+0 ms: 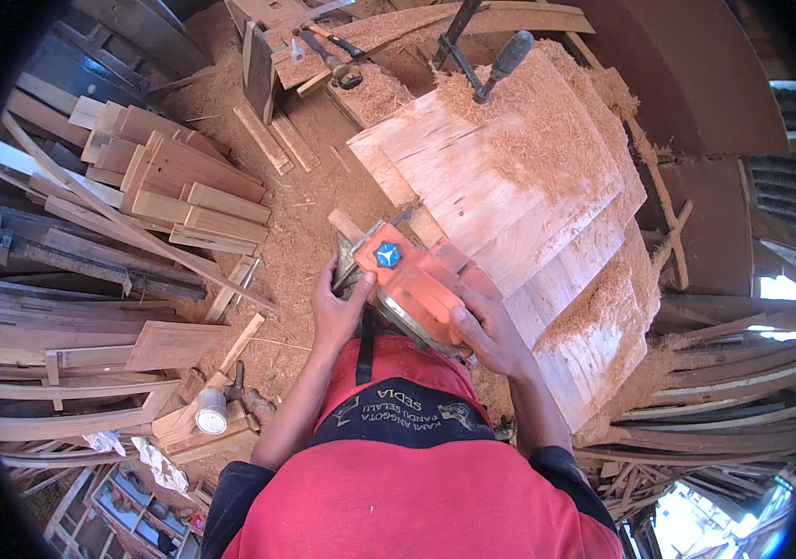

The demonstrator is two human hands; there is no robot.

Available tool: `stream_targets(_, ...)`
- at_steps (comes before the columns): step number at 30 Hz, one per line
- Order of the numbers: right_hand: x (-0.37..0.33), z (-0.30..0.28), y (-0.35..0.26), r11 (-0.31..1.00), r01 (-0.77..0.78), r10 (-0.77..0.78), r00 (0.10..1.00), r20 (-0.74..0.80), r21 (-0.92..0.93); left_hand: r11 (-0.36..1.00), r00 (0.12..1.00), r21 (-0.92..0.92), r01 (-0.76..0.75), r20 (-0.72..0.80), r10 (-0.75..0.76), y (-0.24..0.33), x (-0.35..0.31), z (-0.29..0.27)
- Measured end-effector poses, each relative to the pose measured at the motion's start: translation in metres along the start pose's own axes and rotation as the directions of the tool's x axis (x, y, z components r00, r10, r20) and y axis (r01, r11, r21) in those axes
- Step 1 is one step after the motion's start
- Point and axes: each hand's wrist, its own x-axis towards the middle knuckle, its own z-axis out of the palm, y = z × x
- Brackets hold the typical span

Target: The person sands a piece of wood using an electric sander, after applying glue and using a hand plane to smooth the surface.

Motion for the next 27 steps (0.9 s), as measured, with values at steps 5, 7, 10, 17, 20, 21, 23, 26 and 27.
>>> stream_targets(5, 0.014, 0.003, 0.010, 1.000, 0.011, -0.011, 1.000, 0.004, -0.028, 0.986, 0.998, -0.149, 0.070, 0.016, -0.068, 0.012, 0.014, -0.006)
stream_targets(7, 0.020, 0.005, 0.010, 1.000, -0.010, 0.010, 1.000, 0.010, 0.019, 0.983, 0.996, -0.163, 0.086, 0.000, -0.087, 0.012, 0.016, -0.009)
stream_targets(10, 0.031, 0.006, 0.011, 0.989, -0.067, 0.059, 0.996, 0.060, 0.129, 0.982, 0.994, -0.163, 0.093, -0.033, -0.100, 0.008, 0.020, -0.016)
stream_targets(17, 0.064, 0.028, 0.013, 0.976, -0.095, 0.067, 0.988, 0.140, 0.198, 0.990, 0.974, -0.076, 0.123, -0.181, -0.135, 0.006, 0.028, -0.048)
stream_targets(20, 0.073, 0.038, 0.017, 0.957, -0.114, 0.076, 0.986, 0.151, 0.267, 0.993, 0.979, -0.096, 0.075, -0.184, -0.092, 0.003, 0.032, -0.060)
stream_targets(21, 0.075, 0.041, 0.017, 0.951, -0.124, 0.085, 0.986, 0.146, 0.283, 0.993, 0.978, -0.093, 0.073, -0.187, -0.089, 0.002, 0.033, -0.062)
stream_targets(23, 0.078, 0.046, 0.020, 0.944, -0.131, 0.091, 0.986, 0.141, 0.302, 0.990, 0.980, -0.074, 0.119, -0.153, -0.130, -0.002, 0.035, -0.070)
stream_targets(26, 0.079, 0.053, 0.028, 0.953, -0.121, 0.081, 0.985, 0.151, 0.277, 0.992, 0.977, -0.042, 0.117, -0.172, -0.123, -0.007, 0.034, -0.074)
stream_targets(27, 0.079, 0.055, 0.029, 0.953, -0.110, 0.073, 0.988, 0.138, 0.281, 0.992, 0.977, -0.040, 0.116, -0.174, -0.122, -0.006, 0.033, -0.075)
